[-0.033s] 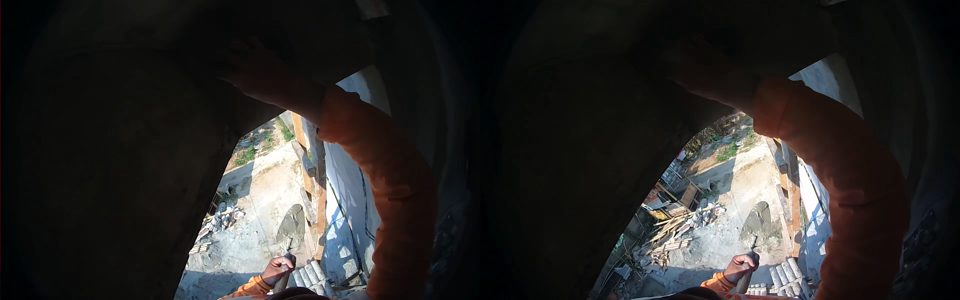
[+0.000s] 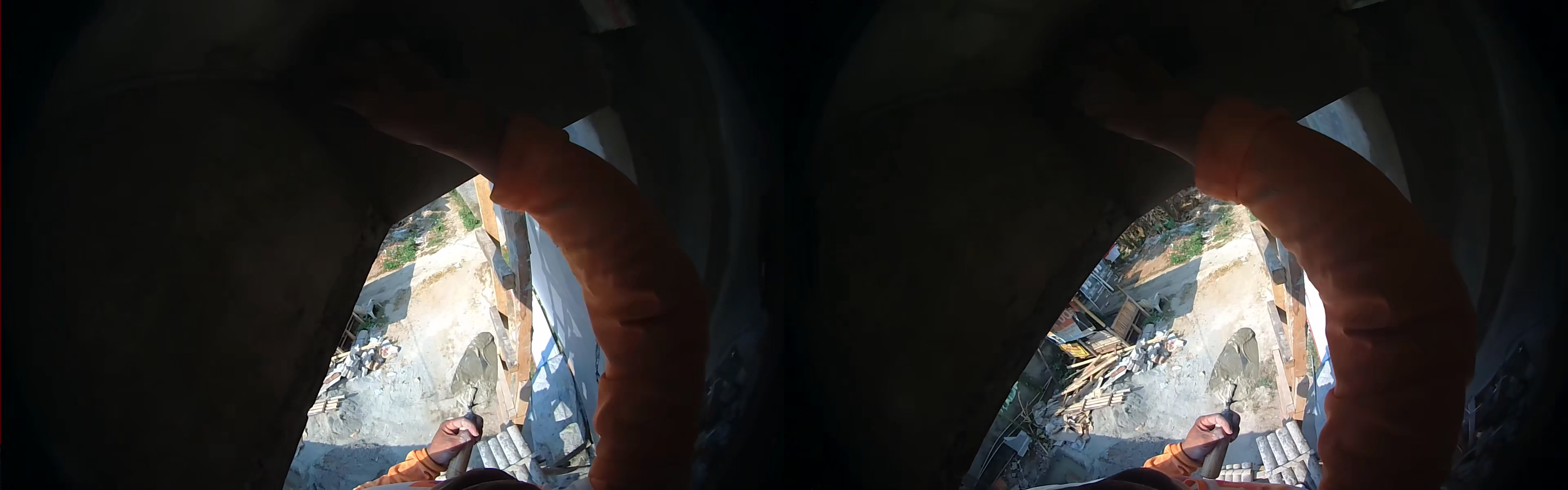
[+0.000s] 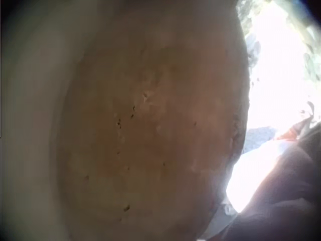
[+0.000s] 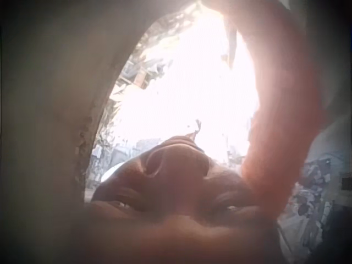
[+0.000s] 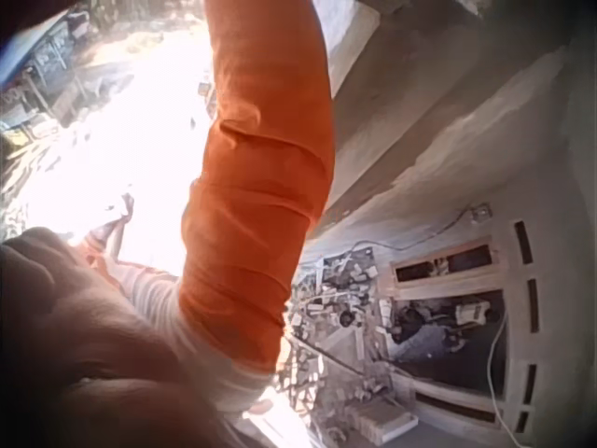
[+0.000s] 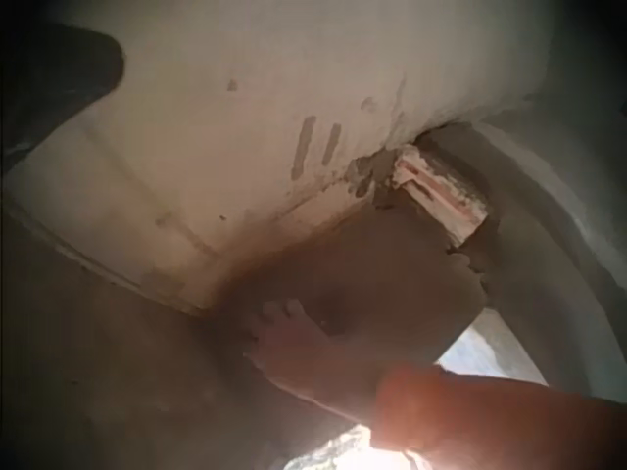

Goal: The person is smoothing the underside and edge of a curved concrete archway using a handheld rectangular block while holding a trowel in the other hand.

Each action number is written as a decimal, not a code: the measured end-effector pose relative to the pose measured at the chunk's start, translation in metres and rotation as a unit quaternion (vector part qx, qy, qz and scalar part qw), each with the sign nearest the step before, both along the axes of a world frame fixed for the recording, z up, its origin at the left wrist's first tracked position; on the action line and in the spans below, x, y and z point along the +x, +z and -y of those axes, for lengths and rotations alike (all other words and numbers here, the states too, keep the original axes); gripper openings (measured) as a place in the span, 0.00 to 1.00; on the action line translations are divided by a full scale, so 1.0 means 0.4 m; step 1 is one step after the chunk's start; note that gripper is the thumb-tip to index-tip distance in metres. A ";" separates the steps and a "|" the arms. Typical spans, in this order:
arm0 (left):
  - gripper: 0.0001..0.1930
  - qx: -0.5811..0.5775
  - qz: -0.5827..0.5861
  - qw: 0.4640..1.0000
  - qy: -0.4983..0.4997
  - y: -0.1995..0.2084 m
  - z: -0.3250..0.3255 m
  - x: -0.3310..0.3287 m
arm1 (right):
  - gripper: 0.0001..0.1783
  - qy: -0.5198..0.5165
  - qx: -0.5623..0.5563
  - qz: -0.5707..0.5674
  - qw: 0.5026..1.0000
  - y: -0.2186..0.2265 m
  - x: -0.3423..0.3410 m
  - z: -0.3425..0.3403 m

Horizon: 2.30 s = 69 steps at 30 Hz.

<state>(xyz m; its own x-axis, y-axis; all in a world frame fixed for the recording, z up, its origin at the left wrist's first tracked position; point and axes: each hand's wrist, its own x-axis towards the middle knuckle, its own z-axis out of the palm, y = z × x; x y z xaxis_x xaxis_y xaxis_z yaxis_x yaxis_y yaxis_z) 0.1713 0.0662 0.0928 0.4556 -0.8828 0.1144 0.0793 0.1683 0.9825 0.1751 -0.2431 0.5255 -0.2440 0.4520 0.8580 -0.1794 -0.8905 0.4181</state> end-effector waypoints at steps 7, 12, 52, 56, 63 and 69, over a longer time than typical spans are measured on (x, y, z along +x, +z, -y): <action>0.07 -0.038 0.028 0.999 0.010 -0.031 -0.025 0.022 | 0.15 0.015 -0.051 -0.131 0.990 -0.195 0.014 -0.035; 0.09 -0.034 0.015 0.999 0.010 -0.012 0.002 -0.001 | 0.17 -0.001 -0.023 -0.043 0.999 0.026 0.017 -0.044; 0.02 -0.002 0.028 0.997 0.067 -0.029 -0.003 -0.020 | 0.17 -0.052 0.158 -0.028 0.986 -0.095 -0.020 0.136; 0.03 -0.031 0.029 0.998 0.052 -0.004 0.017 -0.031 | 0.15 -0.009 0.068 0.001 0.998 -0.281 -0.008 0.095; 0.04 0.000 0.025 0.997 0.073 -0.013 0.012 -0.036 | 0.21 -0.063 0.218 -0.015 0.974 -0.043 -0.057 0.215; 0.04 -0.004 0.049 0.998 0.035 -0.008 -0.001 -0.003 | 0.21 0.011 0.047 -0.088 0.995 -0.231 -0.011 0.085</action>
